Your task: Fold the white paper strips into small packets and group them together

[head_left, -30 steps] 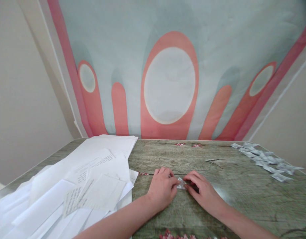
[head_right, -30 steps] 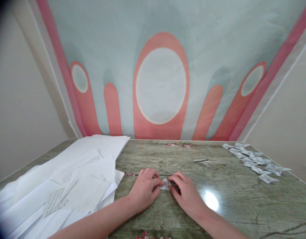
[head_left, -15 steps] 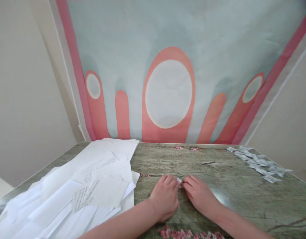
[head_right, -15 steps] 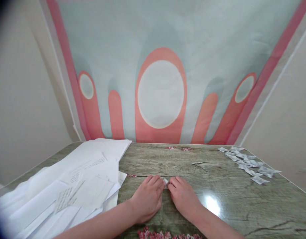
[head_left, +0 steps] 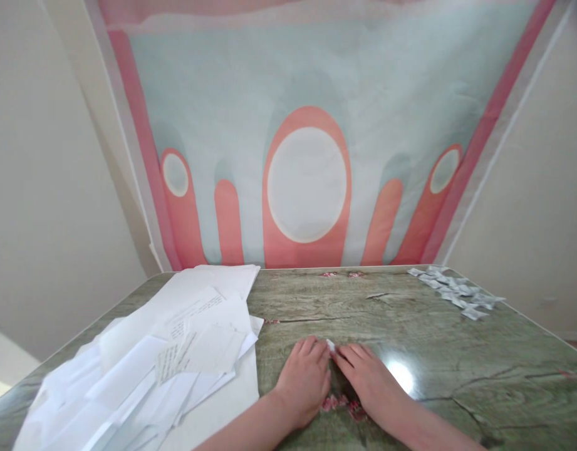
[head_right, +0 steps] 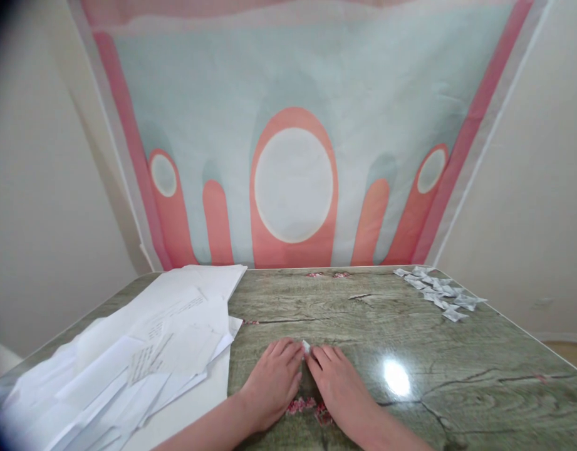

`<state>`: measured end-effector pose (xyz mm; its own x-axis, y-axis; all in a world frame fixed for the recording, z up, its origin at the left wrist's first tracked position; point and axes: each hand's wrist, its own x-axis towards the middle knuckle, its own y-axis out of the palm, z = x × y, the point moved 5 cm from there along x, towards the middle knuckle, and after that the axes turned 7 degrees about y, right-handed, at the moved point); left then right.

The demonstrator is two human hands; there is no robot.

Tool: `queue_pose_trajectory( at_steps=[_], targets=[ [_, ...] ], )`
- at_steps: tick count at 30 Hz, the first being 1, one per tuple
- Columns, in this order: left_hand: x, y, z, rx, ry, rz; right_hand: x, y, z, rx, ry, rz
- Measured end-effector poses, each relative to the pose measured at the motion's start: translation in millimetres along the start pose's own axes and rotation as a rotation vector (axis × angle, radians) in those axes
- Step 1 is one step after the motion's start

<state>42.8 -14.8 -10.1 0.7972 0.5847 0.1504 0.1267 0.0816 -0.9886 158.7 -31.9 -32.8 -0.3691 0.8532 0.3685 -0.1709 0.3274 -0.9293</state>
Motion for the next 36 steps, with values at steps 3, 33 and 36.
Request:
queue_pose_trajectory(
  at_steps=[3,33,36],
  targets=[
    [-2.1,3.4,1.1,-0.026,-0.024,-0.013,-2.7,1.8,0.2,0.007,0.015,0.001],
    [-5.3,-0.8,-8.2,-0.033,0.004,0.010,-6.5,-4.2,-28.3,-0.035,-0.006,0.016],
    [-4.8,-1.5,-7.9,-0.033,0.005,0.005,-7.7,-1.0,-26.6,-0.055,-0.013,-0.002]
  ],
)
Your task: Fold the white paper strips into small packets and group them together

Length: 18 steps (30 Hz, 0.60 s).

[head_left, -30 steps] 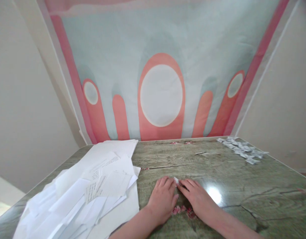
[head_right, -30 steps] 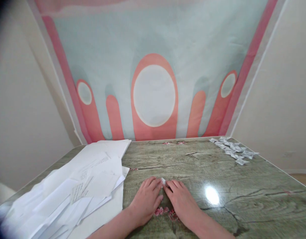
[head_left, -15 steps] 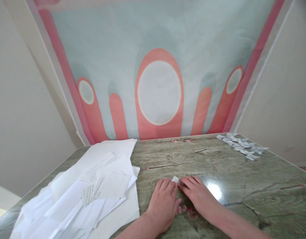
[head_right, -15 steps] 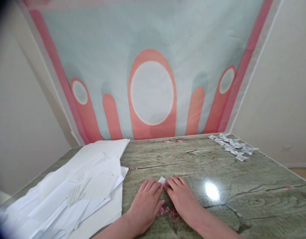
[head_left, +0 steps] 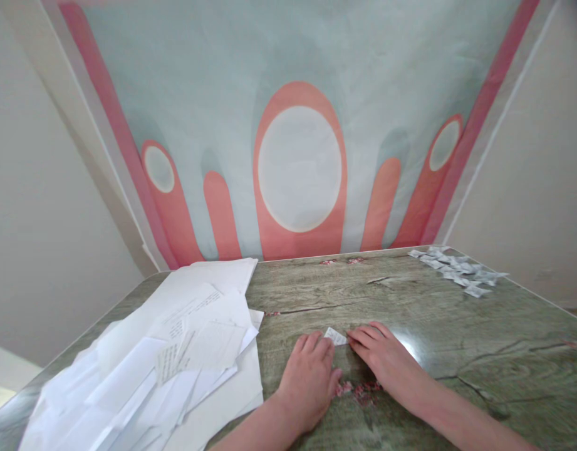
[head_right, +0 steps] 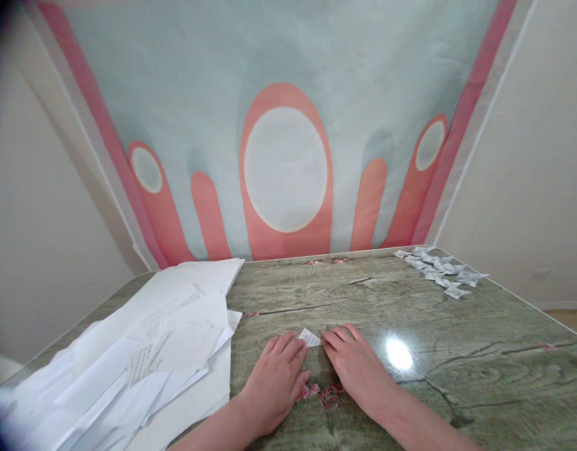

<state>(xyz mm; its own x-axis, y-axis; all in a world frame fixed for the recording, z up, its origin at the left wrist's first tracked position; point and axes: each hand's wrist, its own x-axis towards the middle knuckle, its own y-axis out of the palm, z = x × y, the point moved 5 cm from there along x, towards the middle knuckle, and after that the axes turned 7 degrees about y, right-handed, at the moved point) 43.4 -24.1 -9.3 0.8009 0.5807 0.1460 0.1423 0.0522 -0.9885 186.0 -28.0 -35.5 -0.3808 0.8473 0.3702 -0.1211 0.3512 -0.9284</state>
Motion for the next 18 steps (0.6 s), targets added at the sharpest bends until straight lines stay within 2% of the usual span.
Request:
queue_pose_trajectory(
  at_steps=[7,12,18],
  targets=[
    [-1.9,-4.8,2.3,0.005,-0.082,-0.056,1.2,-3.1,10.6,0.021,0.069,-0.084],
    [-2.8,-3.9,2.1,0.009,-0.110,-0.076,6.4,-3.3,19.6,0.096,0.005,-0.085],
    [-3.4,0.3,1.7,0.029,-0.120,-0.091,8.3,2.5,18.0,0.168,-0.033,-0.038]
  ],
)
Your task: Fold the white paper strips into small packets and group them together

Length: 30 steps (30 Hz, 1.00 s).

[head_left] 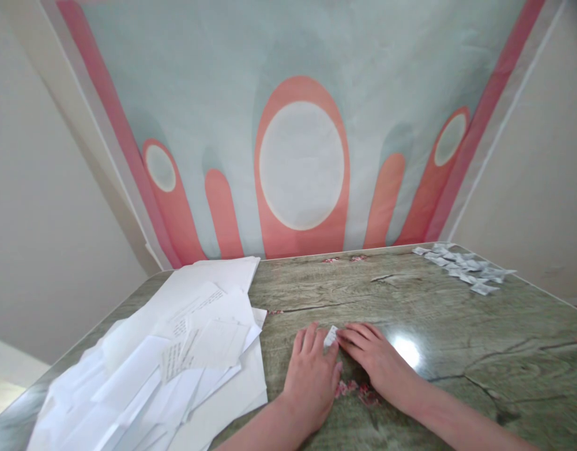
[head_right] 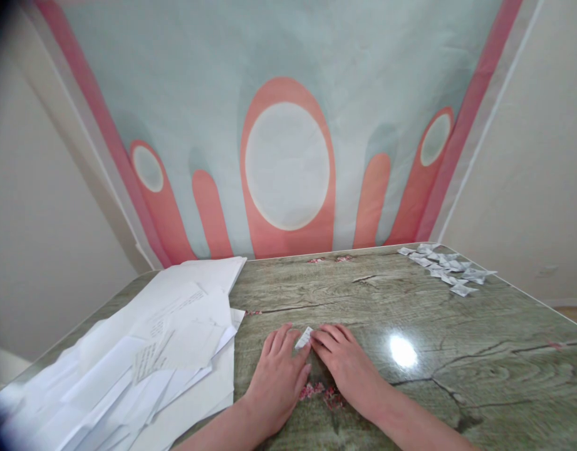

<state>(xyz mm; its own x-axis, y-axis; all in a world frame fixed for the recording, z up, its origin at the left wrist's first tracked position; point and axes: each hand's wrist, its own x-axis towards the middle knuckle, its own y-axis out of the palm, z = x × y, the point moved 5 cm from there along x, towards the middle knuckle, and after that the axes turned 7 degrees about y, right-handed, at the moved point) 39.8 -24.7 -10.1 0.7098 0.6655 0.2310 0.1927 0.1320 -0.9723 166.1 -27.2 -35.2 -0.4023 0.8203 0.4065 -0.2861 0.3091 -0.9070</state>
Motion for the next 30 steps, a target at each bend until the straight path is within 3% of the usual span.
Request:
queue_pose_trajectory(
  at_steps=[15,23,30],
  targets=[
    [0.7,-7.7,2.9,0.090,-0.032,0.007,1.1,1.9,-0.8,-0.011,0.066,0.006],
    [-2.9,1.1,3.4,0.197,0.029,0.020,1.8,1.3,-0.5,-0.028,0.062,0.041],
    [3.6,-1.1,8.1,0.166,0.070,-0.007,2.6,-3.3,1.9,0.006,0.059,0.024]
  ],
)
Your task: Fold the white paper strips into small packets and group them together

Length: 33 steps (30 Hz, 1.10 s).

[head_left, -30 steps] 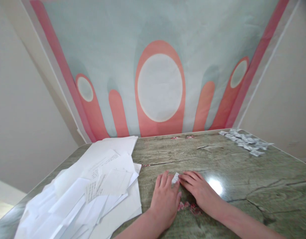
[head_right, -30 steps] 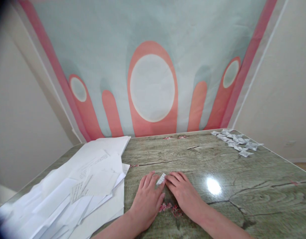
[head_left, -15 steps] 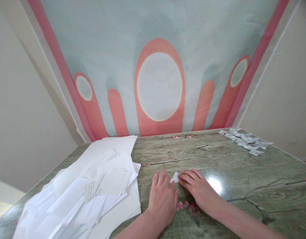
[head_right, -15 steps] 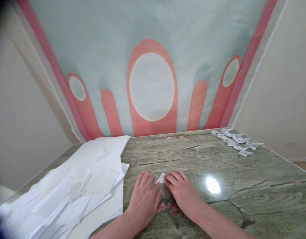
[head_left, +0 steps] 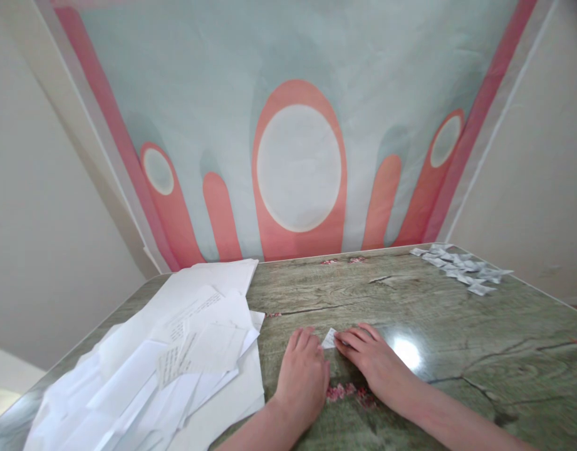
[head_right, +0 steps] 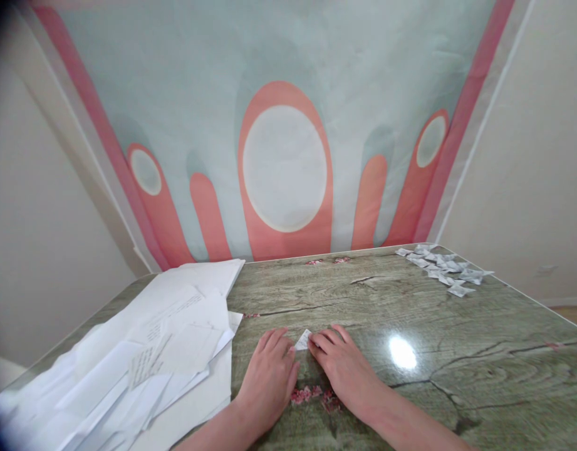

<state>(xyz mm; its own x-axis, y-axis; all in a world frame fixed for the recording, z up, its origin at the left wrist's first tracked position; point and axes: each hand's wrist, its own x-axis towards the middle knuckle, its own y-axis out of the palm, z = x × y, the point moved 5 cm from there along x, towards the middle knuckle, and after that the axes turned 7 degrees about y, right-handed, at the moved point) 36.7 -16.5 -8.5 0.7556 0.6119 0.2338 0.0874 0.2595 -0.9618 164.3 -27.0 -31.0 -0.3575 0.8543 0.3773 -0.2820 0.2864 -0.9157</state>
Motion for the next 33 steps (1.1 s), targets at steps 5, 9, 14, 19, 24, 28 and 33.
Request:
queue_pose_trajectory(
  at_steps=[5,9,14,19,24,28,33],
  targets=[
    [7.2,-6.1,5.9,-0.041,0.007,-0.035,-1.6,3.4,-0.3,0.013,-0.025,-0.013],
    [8.5,-8.5,13.1,-0.126,-0.072,-0.016,-3.5,2.5,-1.4,0.044,-0.020,0.010],
    [6.5,1.6,19.4,-0.276,-0.107,0.001,-4.5,-1.0,-1.4,0.069,-0.053,0.045],
    [7.0,12.2,17.0,-0.389,0.026,-0.053,-4.9,-3.8,2.4,0.106,-0.114,0.048],
    [8.1,12.6,16.8,-0.443,0.063,-0.058,-2.5,-11.6,4.4,0.152,-0.027,0.000],
    [5.9,8.9,18.6,-0.474,0.043,-0.113,-1.3,-14.8,-0.3,0.190,0.071,-0.022],
    [3.6,4.7,20.2,-0.569,0.018,-0.165,-3.4,-11.8,-9.6,0.218,0.119,-0.062]
  ],
)
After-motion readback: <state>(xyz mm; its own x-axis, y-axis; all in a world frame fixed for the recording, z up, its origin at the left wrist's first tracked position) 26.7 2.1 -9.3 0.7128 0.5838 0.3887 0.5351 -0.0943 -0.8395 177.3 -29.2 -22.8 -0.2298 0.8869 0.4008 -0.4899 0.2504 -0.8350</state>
